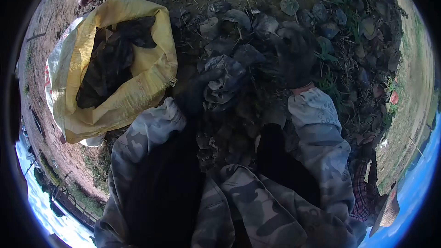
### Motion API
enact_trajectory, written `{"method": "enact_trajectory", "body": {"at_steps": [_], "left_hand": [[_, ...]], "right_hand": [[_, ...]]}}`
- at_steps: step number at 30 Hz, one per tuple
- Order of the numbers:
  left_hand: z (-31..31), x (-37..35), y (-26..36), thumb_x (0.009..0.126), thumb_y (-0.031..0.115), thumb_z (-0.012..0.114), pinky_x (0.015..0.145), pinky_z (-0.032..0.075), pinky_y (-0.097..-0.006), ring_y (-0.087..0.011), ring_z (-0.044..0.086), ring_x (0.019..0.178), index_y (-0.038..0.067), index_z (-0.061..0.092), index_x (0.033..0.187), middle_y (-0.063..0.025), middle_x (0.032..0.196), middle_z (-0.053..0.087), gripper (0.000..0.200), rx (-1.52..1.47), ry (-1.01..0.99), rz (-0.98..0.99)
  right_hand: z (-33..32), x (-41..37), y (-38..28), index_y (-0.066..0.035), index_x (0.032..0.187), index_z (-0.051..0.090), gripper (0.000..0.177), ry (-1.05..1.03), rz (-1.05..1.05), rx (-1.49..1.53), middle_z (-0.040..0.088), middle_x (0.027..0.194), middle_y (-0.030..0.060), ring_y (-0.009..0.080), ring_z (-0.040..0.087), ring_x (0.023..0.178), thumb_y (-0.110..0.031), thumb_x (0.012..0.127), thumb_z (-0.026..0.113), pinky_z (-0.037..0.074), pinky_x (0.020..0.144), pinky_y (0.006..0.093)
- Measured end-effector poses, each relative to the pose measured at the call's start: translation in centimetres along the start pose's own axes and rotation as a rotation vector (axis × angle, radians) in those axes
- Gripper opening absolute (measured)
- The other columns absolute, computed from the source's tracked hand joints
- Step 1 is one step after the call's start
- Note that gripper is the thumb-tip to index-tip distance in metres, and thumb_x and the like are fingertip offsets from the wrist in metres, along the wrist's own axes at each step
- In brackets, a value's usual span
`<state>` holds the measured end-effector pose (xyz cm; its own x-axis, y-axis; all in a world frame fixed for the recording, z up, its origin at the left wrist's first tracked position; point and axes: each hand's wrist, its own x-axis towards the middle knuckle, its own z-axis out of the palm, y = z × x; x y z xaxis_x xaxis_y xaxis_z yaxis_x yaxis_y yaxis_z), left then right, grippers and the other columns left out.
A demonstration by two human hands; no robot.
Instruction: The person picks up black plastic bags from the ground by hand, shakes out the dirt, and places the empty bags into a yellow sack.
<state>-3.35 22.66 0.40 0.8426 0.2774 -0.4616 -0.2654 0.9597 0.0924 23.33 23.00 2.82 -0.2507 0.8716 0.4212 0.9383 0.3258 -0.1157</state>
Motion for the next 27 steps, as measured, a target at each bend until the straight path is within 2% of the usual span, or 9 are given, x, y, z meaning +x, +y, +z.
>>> {"method": "enact_trajectory", "body": {"at_steps": [2,6,10,13,15,16,19,21,27], "left_hand": [[1.1,-0.1,0.0,0.093,0.027,0.050,0.082,0.052,-0.0322,-0.0185,0.063,0.093,0.004,0.050,0.124,-0.0093,0.110,0.062,0.038,0.069,0.127,0.094],[1.4,-0.3,-0.2,0.098,0.023,0.040,0.090,0.050,-0.0330,-0.0203,0.060,0.104,0.002,0.049,0.125,-0.0114,0.116,0.059,0.035,0.007,0.020,0.182],[-0.6,-1.4,-0.7,0.099,0.033,0.036,0.091,0.048,-0.0313,-0.0177,0.060,0.104,0.000,0.048,0.125,-0.0131,0.118,0.058,0.044,0.325,0.078,0.191],[-4.2,-1.0,-0.7,0.098,0.029,0.040,0.094,0.047,-0.0319,-0.0200,0.059,0.106,0.001,0.049,0.125,-0.0152,0.119,0.058,0.040,0.418,-0.011,0.238],[-7.8,-0.5,-1.8,0.095,0.018,0.046,0.096,0.045,-0.0333,-0.0230,0.058,0.108,0.002,0.053,0.122,-0.0177,0.121,0.058,0.032,0.928,0.139,0.306],[-7.8,-0.5,-2.1,0.095,0.018,0.046,0.096,0.045,-0.0333,-0.0230,0.058,0.108,0.002,0.053,0.122,-0.0177,0.121,0.058,0.032,0.920,0.139,0.305],[-6.6,-1.2,-2.2,0.091,0.009,0.049,0.102,0.039,-0.0372,-0.0284,0.053,0.116,0.008,0.058,0.119,-0.0164,0.124,0.057,0.030,0.521,-0.064,0.031],[-5.1,-1.5,-2.0,0.087,0.007,0.050,0.107,0.033,-0.0403,-0.0329,0.046,0.122,0.012,0.061,0.118,-0.0130,0.127,0.056,0.033,1.680,-0.263,0.668],[-5.2,-0.9,-1.8,0.084,0.005,0.058,0.102,0.039,-0.0417,-0.0346,0.051,0.117,0.009,0.058,0.120,-0.0187,0.119,0.059,0.037,1.834,-0.385,0.662]], "right_hand": [[-1.5,0.6,-3.8,-0.010,0.094,0.059,0.019,0.004,-0.172,0.211,0.056,0.103,0.0069,0.0277,0.054,0.101,-0.013,0.076,0.065,0.043,0.086,0.0419],[-0.8,-1.9,-9.9,-0.008,0.094,0.060,0.019,-0.210,0.001,0.494,0.056,0.104,0.0066,0.0278,0.054,0.103,-0.017,0.078,0.064,0.042,0.090,0.0433],[-1.4,-2.0,-9.9,-0.008,0.094,0.060,0.020,-0.260,-0.298,0.551,0.057,0.105,0.0098,0.0314,0.056,0.099,-0.010,0.075,0.065,0.049,0.082,0.0422],[-1.0,-1.4,-7.7,-0.008,0.097,0.059,0.020,-0.301,-0.228,0.833,0.058,0.105,0.0093,0.0301,0.058,0.098,-0.009,0.077,0.064,0.050,0.082,0.0408],[1.0,-1.5,-5.5,-0.008,0.099,0.058,0.022,-0.243,-0.030,0.709,0.059,0.103,0.0091,0.0296,0.058,0.096,-0.009,0.077,0.064,0.050,0.081,0.0400],[2.5,-1.7,-4.1,-0.009,0.100,0.058,0.024,-0.180,0.162,0.581,0.059,0.101,0.0088,0.0290,0.059,0.095,-0.009,0.078,0.064,0.050,0.081,0.0392],[7.5,-2.3,-0.6,-0.010,0.107,0.056,0.033,-0.235,-0.026,0.305,0.061,0.100,0.0104,0.0317,0.059,0.096,-0.013,0.076,0.066,0.049,0.083,0.0401],[9.0,-2.1,-1.2,-0.011,0.114,0.053,0.045,-0.621,0.315,0.418,0.060,0.107,0.0125,0.0337,0.057,0.101,-0.016,0.073,0.069,0.047,0.085,0.0409],[9.5,-4.8,-2.9,-0.008,0.109,0.055,0.033,-0.426,0.321,0.667,0.060,0.098,0.0145,0.0321,0.057,0.093,-0.019,0.080,0.065,0.046,0.082,0.0390]]}}
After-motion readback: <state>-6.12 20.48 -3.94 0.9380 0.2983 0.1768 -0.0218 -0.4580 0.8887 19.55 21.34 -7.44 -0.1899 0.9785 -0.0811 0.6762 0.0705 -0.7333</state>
